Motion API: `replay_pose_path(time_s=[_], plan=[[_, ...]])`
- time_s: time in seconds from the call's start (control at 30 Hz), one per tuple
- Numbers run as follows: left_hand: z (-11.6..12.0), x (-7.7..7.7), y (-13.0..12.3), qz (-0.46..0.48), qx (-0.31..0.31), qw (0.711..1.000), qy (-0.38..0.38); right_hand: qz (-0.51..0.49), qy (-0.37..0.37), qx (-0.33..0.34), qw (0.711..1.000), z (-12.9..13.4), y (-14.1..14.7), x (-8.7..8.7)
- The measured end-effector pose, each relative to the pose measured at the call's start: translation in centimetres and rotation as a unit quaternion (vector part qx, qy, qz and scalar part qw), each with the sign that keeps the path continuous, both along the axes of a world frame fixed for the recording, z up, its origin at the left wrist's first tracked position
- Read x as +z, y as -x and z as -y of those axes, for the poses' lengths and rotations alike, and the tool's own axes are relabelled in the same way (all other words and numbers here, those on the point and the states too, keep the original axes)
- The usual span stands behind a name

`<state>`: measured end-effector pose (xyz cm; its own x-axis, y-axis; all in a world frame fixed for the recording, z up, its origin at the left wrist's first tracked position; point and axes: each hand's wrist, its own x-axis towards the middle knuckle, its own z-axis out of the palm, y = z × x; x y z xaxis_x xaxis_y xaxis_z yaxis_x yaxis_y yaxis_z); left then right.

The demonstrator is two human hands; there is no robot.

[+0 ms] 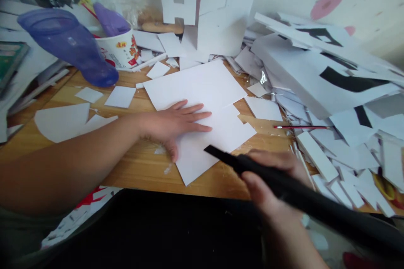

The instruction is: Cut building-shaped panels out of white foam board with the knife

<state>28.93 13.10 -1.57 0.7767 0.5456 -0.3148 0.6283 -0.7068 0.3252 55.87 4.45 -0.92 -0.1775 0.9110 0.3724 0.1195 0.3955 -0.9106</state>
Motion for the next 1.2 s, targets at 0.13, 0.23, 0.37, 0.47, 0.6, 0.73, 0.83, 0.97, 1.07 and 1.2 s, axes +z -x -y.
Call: replay_pose_path(time_s=[0.13, 0.23, 0.37, 0.47, 0.6, 0.73, 0.83, 0.97, 1.07, 1.2], plan=[[0.3, 0.3, 0.2, -0.007, -0.002, 1.000, 0.000, -0.160, 0.110, 0.056, 0.979, -1.4, -0.1, -0.4], [0.7, 0.5, 0.2, 0.004, 0.009, 1.000, -0.005, -0.181, 0.194, 0.101, 0.959, -1.7, 0.2, -1.4], [1.5, 0.8, -0.2, 0.004, 0.017, 1.000, -0.009, -0.231, 0.244, 0.169, 0.927, -1.9, 0.7, -2.2], [1.9, 0.7, -0.6, -0.010, 0.017, 1.000, -0.009, -0.265, 0.296, 0.179, 0.900, -2.4, 1.4, -1.9], [2.0, 0.4, -0.9, -0.018, 0.021, 1.000, -0.012, -0.225, 0.317, 0.103, 0.916, -3.6, 2.9, -1.1], [2.0, 0.3, -1.0, -0.021, 0.017, 0.999, -0.017, -0.135, 0.281, 0.076, 0.947, -4.7, 4.2, -0.8], [2.0, 0.2, -1.0, -0.025, 0.013, 0.999, -0.022, -0.097, 0.264, 0.085, 0.956, -5.1, 4.8, -0.9], [2.0, 0.0, -0.9, -0.014, 0.007, 0.999, -0.032, -0.045, 0.268, 0.076, 0.959, -5.0, 5.1, -1.0], [2.0, 0.0, -0.9, -0.014, 0.006, 0.999, -0.034, -0.036, 0.268, 0.069, 0.960, -4.9, 5.2, -1.1], [1.9, 0.0, -1.0, -0.022, 0.011, 0.999, -0.028, -0.035, 0.268, 0.071, 0.960, -4.9, 5.3, -1.1]])
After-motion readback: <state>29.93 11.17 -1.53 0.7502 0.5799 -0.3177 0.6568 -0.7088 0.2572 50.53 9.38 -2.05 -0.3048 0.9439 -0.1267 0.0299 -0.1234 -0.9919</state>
